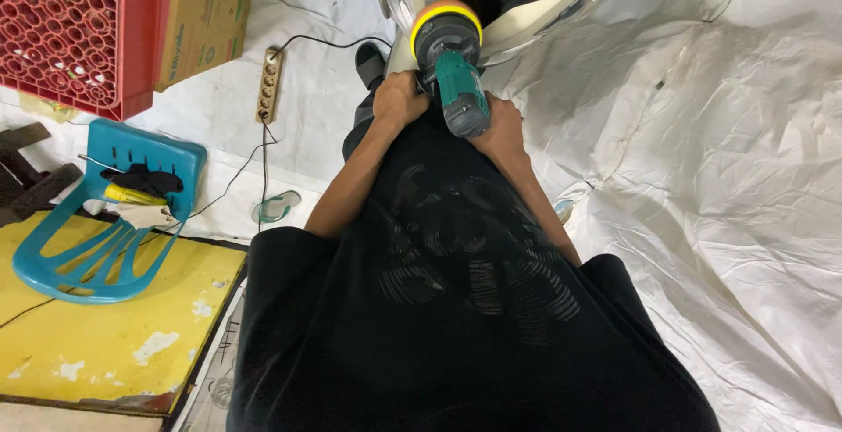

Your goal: The person uses a green electric polisher with a yellow pad to polish the front fairing of a beige motorcycle. The person moves the polisher across the surface of the motorcycle's bodywork, focusing on the area around the headlight and front panel.

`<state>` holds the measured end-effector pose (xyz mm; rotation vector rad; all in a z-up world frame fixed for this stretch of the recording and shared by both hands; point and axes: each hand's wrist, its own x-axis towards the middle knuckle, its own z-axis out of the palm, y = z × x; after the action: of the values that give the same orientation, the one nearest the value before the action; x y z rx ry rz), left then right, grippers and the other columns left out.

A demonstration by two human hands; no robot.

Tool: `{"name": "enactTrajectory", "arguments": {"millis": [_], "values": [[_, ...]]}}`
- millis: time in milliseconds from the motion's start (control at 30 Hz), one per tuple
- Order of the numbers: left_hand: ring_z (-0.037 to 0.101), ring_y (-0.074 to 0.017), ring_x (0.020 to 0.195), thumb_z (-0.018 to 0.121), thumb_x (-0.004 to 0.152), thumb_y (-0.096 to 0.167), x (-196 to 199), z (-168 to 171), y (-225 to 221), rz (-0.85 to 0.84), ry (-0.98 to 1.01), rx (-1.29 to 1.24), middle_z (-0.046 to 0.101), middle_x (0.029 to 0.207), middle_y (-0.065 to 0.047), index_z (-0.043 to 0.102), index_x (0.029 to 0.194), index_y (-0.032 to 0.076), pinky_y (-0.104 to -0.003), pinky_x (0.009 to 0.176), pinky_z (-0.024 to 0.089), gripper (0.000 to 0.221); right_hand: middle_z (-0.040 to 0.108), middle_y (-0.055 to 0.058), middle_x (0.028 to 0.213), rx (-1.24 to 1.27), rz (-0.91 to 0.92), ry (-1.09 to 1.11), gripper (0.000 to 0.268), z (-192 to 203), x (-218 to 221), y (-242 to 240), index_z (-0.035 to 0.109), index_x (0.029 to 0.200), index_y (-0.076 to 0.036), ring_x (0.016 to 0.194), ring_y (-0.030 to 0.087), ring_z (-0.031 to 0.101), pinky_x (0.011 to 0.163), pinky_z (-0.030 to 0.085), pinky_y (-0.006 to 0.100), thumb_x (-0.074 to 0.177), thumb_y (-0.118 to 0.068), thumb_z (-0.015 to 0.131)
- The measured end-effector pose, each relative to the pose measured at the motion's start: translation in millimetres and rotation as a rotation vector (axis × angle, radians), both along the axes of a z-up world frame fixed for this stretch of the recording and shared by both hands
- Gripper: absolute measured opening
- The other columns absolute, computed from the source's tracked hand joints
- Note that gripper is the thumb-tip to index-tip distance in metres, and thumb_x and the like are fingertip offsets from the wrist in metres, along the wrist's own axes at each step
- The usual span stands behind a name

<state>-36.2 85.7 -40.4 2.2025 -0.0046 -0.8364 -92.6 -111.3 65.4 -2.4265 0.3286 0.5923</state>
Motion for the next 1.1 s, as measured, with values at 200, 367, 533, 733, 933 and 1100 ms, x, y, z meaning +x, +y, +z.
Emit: {"name": "enactTrajectory", "arguments": {"millis": [200, 367, 533, 733, 933, 1100], "values": [[0.066, -0.0287, 0.057, 0.062, 0.079, 0.010, -2, -8, 10, -0.018, -0.007, -0.016, 0.061, 0.057, -0.014, 0.061, 0.068, 0.001, -0.041, 0.054, 0.052, 0.015, 0.068, 0.025, 0.073, -0.014, 0.019, 0.019, 0.028, -9, -3, 8, 0.061, 0.085, -0.002, 0.082, 0.052, 0.070, 0.077, 0.055, 0.058, 0.080, -0.029, 0.066], [0.068, -0.0302, 0.058, 0.060, 0.080, 0.011, -6, -5, 16, -0.017, 0.007, -0.013, 0.063, 0.058, -0.014, 0.063, 0.069, 0.002, -0.042, 0.054, 0.053, 0.015, 0.068, 0.026, 0.073, 0.026, 0.004, 0.014, 0.029, -9, -4, 13, 0.060, 0.084, -0.002, 0.082, 0.053, 0.070, 0.076, 0.055, 0.059, 0.078, -0.029, 0.068], [0.069, -0.0331, 0.059, 0.060, 0.081, 0.011, -2, -5, 22, -0.016, -0.019, -0.013, 0.063, 0.058, -0.016, 0.064, 0.070, 0.000, -0.043, 0.053, 0.053, 0.016, 0.067, 0.026, 0.072, 0.027, -0.008, -0.006, 0.028, -9, -1, 22, 0.060, 0.081, -0.001, 0.081, 0.052, 0.070, 0.076, 0.055, 0.058, 0.077, -0.028, 0.068], [0.072, -0.0352, 0.067, 0.060, 0.081, 0.013, 7, -9, 23, -0.042, 0.020, 0.009, 0.067, 0.066, -0.017, 0.067, 0.075, -0.001, -0.044, 0.059, 0.056, 0.017, 0.068, 0.025, 0.071, -0.026, -0.009, 0.011, 0.027, -9, 4, 27, 0.060, 0.079, -0.002, 0.079, 0.049, 0.071, 0.075, 0.057, 0.055, 0.076, -0.028, 0.068], [0.074, -0.0396, 0.074, 0.062, 0.081, 0.021, 13, -12, 29, -0.062, 0.040, 0.011, 0.070, 0.072, -0.018, 0.069, 0.080, 0.003, -0.048, 0.064, 0.057, 0.019, 0.067, 0.026, 0.072, -0.002, -0.051, -0.007, 0.033, -6, 7, 33, 0.060, 0.081, -0.002, 0.078, 0.048, 0.071, 0.074, 0.057, 0.054, 0.075, -0.033, 0.070], [0.075, -0.0432, 0.079, 0.061, 0.080, 0.020, 19, -9, 30, -0.072, 0.058, 0.022, 0.072, 0.078, -0.021, 0.071, 0.085, 0.002, -0.051, 0.067, 0.059, 0.021, 0.064, 0.026, 0.068, -0.017, -0.025, -0.055, 0.033, -1, 13, 37, 0.058, 0.079, -0.002, 0.075, 0.049, 0.069, 0.073, 0.056, 0.055, 0.076, -0.031, 0.071]]}}
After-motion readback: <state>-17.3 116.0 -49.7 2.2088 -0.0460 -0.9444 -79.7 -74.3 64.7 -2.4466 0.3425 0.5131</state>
